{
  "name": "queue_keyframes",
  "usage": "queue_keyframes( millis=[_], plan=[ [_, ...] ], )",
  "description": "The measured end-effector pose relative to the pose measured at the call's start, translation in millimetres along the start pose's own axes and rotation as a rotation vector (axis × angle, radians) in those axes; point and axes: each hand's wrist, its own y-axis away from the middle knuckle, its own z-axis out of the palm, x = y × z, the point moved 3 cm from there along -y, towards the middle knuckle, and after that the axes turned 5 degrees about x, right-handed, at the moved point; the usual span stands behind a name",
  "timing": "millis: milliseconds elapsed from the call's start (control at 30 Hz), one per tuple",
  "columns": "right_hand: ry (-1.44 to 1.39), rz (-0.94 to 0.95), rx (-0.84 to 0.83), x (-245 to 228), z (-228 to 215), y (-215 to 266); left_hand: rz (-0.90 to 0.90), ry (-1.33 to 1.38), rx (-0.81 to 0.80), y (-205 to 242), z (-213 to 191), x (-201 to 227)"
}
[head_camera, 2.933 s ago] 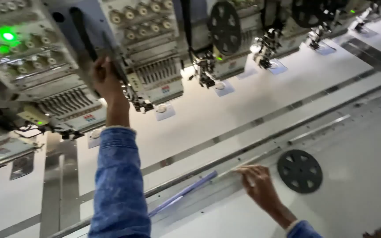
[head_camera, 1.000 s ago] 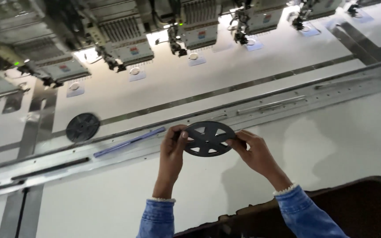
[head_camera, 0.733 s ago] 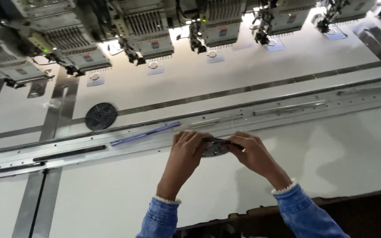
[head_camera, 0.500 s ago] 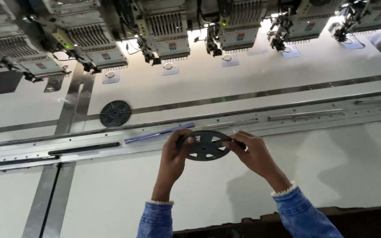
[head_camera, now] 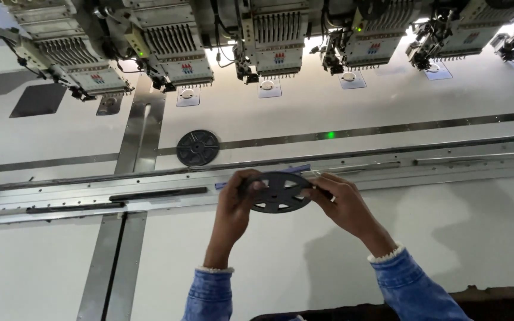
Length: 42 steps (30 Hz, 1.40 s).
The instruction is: The person installs black thread spools onto the overhead holders of a multi-head embroidery machine and then threads the thread through the needle area of each head. The person handles spools and thread by hand, moving sequentially along the row of machine heads.
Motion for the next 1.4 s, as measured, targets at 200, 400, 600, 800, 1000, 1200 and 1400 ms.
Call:
queue_keyframes(
  millis=[200,400,600,800,1000,1200,1400],
  plan=[
    [0.094,-0.043,-0.015,-16,31,-20,0.146,-0.513,-0.089,-8,-24,8],
    [0.022,-0.034,-0.110,-30,59,-34,0.093,-0.623,-0.245,-8,-34,-15],
    [-0.017,-0.076,-0.160,3,80,-45,-0.021,0.062,0.138,-17,-82,-20],
    [-0.043,-0.136,-0.157,-9,95,-64,-0.094,0.360,0.294,-24,-100,-67],
    [0.104,-0.216,-0.128,-30,114,-83,0.032,-0.513,0.460,-25,-107,-56],
    [0.341,-0.337,-0.230,-36,144,-102,0.243,-1.139,0.081,-26,-109,-54],
    [0.237,-0.350,-0.242,-41,159,-135,-0.058,-0.618,0.269,-60,-168,-35]
  ],
)
